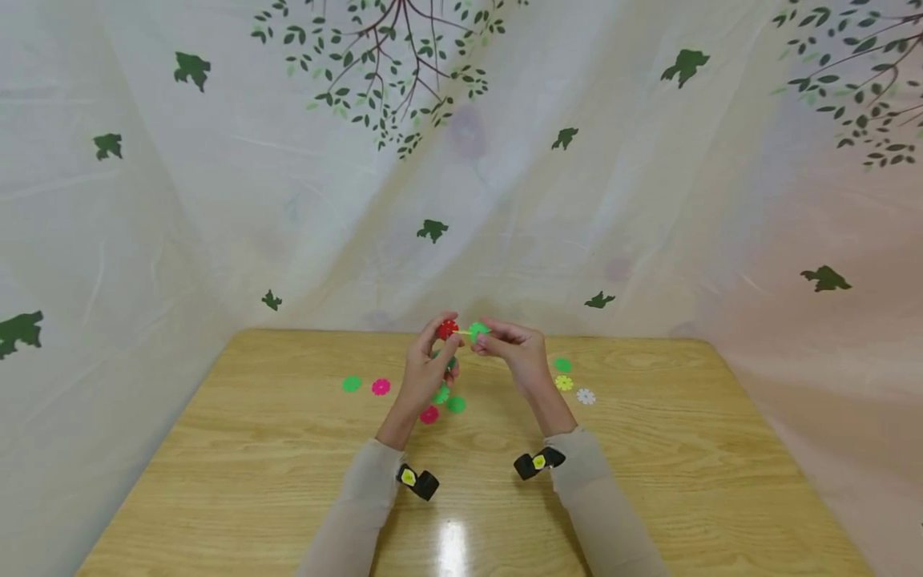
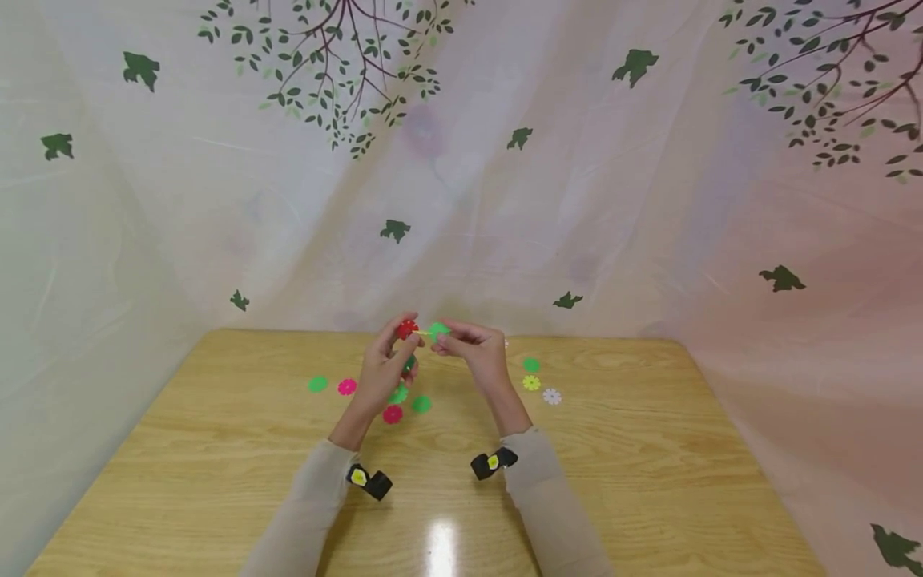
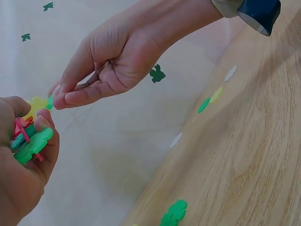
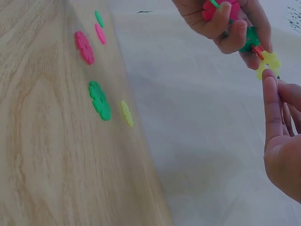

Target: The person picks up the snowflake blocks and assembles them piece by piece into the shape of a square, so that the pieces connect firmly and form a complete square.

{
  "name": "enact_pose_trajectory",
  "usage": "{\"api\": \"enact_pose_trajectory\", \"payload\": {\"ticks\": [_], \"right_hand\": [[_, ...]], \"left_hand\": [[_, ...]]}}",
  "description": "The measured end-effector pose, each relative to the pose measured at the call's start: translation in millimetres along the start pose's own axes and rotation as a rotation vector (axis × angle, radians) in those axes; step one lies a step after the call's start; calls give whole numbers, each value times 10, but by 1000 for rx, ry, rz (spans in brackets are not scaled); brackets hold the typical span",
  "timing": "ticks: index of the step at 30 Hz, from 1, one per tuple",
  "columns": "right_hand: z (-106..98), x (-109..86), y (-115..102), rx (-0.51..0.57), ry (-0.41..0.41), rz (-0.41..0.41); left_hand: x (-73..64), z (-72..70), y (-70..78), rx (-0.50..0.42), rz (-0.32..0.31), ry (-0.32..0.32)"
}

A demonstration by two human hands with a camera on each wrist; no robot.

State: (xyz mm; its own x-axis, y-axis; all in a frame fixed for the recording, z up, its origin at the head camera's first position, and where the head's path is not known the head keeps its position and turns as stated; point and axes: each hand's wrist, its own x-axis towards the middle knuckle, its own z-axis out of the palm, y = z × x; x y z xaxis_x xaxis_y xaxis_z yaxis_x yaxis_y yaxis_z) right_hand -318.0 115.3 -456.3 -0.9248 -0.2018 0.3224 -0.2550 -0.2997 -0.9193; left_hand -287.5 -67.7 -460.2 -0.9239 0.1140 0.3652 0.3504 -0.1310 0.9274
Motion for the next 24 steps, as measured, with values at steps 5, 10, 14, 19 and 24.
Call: {"api": "enact_pose_trajectory", "payload": {"ticks": [5, 10, 14, 19, 24], "right_hand": [[-28, 3, 34, 30, -6, -5], [-42, -3, 31, 48, -17, -3], [-23, 0, 20, 21, -18, -11], [33, 2, 1, 4, -2, -31], [73, 9, 23, 20, 17, -27]], "left_hand": [[1, 17, 22, -5, 6, -4], [-6, 10, 42, -15, -21, -18], [0, -10, 28, -27, -61, -10], [13, -26, 14, -57, -78, 26], [0, -4, 33, -112, -84, 72]]}}
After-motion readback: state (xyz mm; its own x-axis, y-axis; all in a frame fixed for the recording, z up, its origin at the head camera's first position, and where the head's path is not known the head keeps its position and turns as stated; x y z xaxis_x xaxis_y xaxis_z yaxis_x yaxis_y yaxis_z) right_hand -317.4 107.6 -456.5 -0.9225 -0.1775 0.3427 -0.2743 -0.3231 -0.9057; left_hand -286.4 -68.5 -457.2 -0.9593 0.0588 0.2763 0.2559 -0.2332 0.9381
